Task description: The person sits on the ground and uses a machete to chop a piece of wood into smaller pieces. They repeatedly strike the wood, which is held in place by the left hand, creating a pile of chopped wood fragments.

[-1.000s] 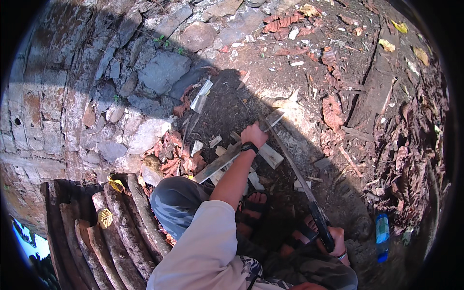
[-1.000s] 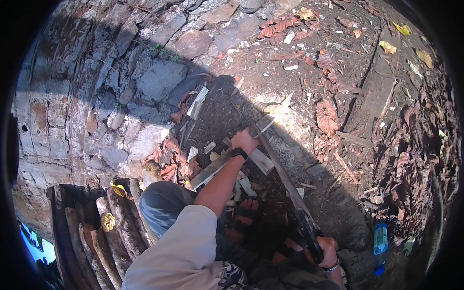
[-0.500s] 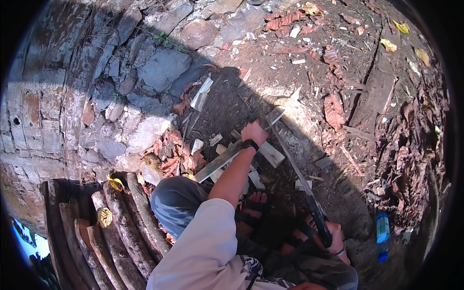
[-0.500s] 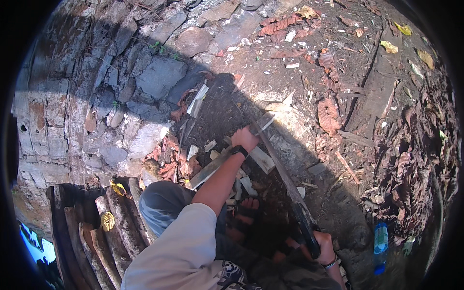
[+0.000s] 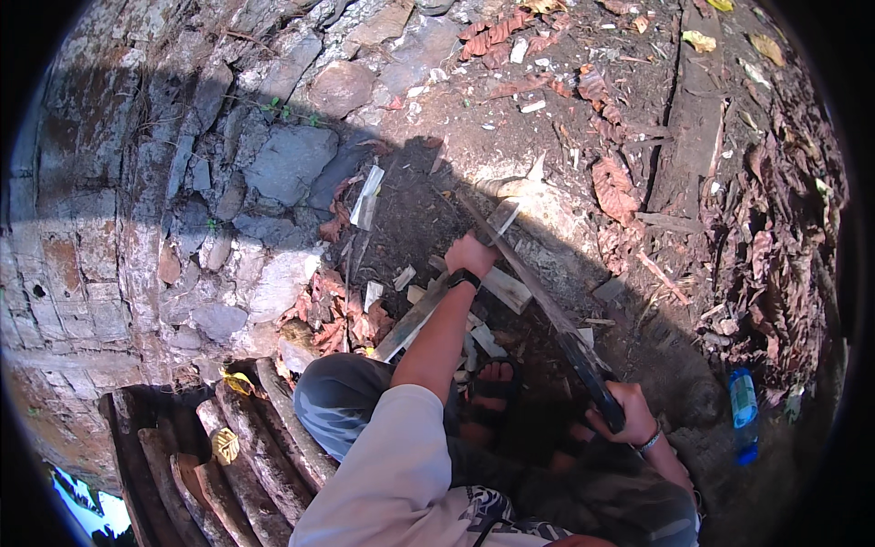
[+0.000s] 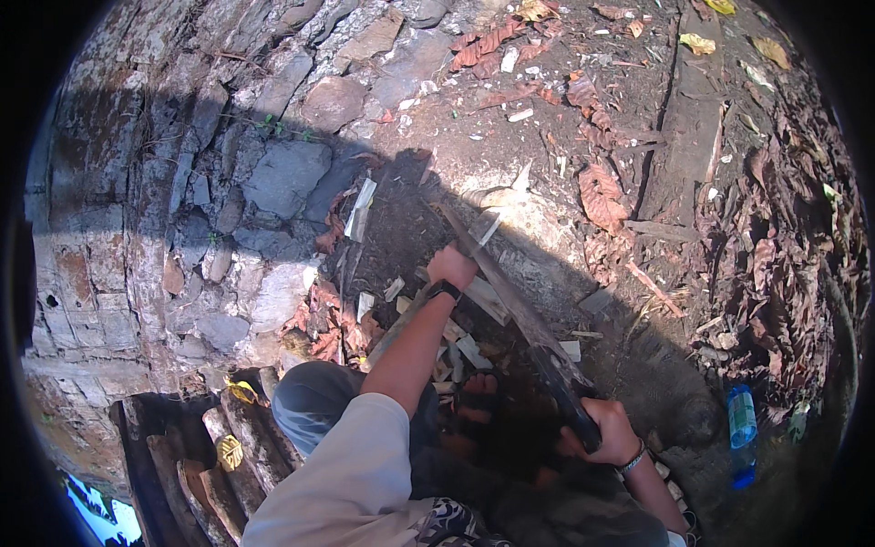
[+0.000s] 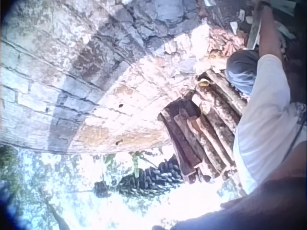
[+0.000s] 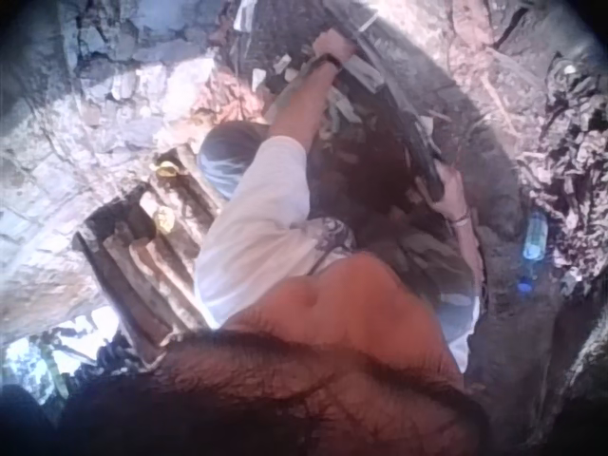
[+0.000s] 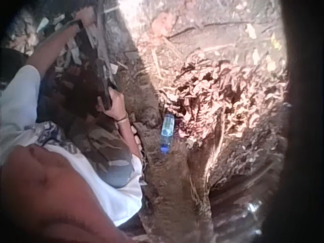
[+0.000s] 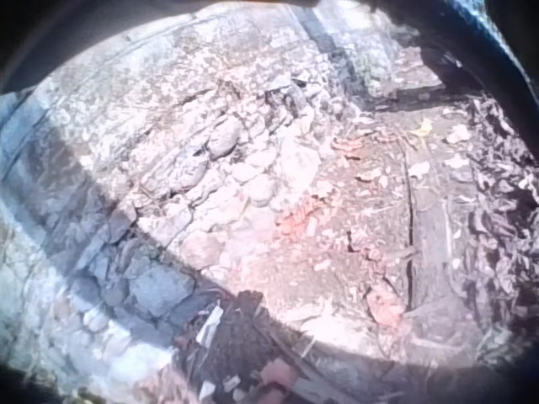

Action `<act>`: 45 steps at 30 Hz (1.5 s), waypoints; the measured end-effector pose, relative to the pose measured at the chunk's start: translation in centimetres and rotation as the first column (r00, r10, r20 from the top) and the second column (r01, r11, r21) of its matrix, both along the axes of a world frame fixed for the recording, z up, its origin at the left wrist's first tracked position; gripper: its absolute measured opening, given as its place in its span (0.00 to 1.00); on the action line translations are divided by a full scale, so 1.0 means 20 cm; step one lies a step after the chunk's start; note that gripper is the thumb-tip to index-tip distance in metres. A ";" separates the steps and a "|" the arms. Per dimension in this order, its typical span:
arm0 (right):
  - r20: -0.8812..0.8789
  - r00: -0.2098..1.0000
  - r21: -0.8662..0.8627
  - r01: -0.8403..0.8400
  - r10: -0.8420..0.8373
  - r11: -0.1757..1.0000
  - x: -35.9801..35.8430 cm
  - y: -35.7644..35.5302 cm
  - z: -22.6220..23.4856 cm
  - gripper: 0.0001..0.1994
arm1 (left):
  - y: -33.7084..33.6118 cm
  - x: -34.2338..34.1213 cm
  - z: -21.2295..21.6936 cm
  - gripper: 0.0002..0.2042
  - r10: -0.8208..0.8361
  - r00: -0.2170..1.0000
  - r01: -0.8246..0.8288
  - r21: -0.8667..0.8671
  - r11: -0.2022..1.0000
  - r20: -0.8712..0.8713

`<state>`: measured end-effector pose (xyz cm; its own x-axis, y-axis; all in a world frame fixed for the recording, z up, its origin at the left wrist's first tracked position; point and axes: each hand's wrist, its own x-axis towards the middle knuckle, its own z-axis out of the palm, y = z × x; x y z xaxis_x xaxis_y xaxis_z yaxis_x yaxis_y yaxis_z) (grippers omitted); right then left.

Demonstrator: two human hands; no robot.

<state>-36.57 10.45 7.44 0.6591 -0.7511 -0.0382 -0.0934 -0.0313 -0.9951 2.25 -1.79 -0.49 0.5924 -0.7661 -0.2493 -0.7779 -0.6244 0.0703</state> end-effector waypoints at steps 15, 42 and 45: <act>-0.139 0.988 -0.044 -0.075 0.068 0.996 0.15 -0.16 0.01 0.10 | 0.05 -0.08 -0.02 0.27 -0.034 0.999 0.034 0.008 0.999 -0.014; -0.083 0.995 0.017 -0.057 0.058 0.998 -0.12 -0.05 0.15 0.09 | 0.03 -0.07 -0.01 0.29 -0.006 1.000 0.006 -0.044 0.999 -0.004; -0.154 0.987 -0.059 -0.063 0.054 0.996 0.11 -0.21 0.15 0.11 | 0.03 -0.05 -0.05 0.29 -0.006 0.999 0.008 -0.067 0.998 0.042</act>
<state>-34.42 6.17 10.43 0.6921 -0.7156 -0.0944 -0.2392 -0.1041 -0.9654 1.21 -1.21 -1.49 0.5958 -0.7844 -0.1726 -0.7853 -0.6140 0.0797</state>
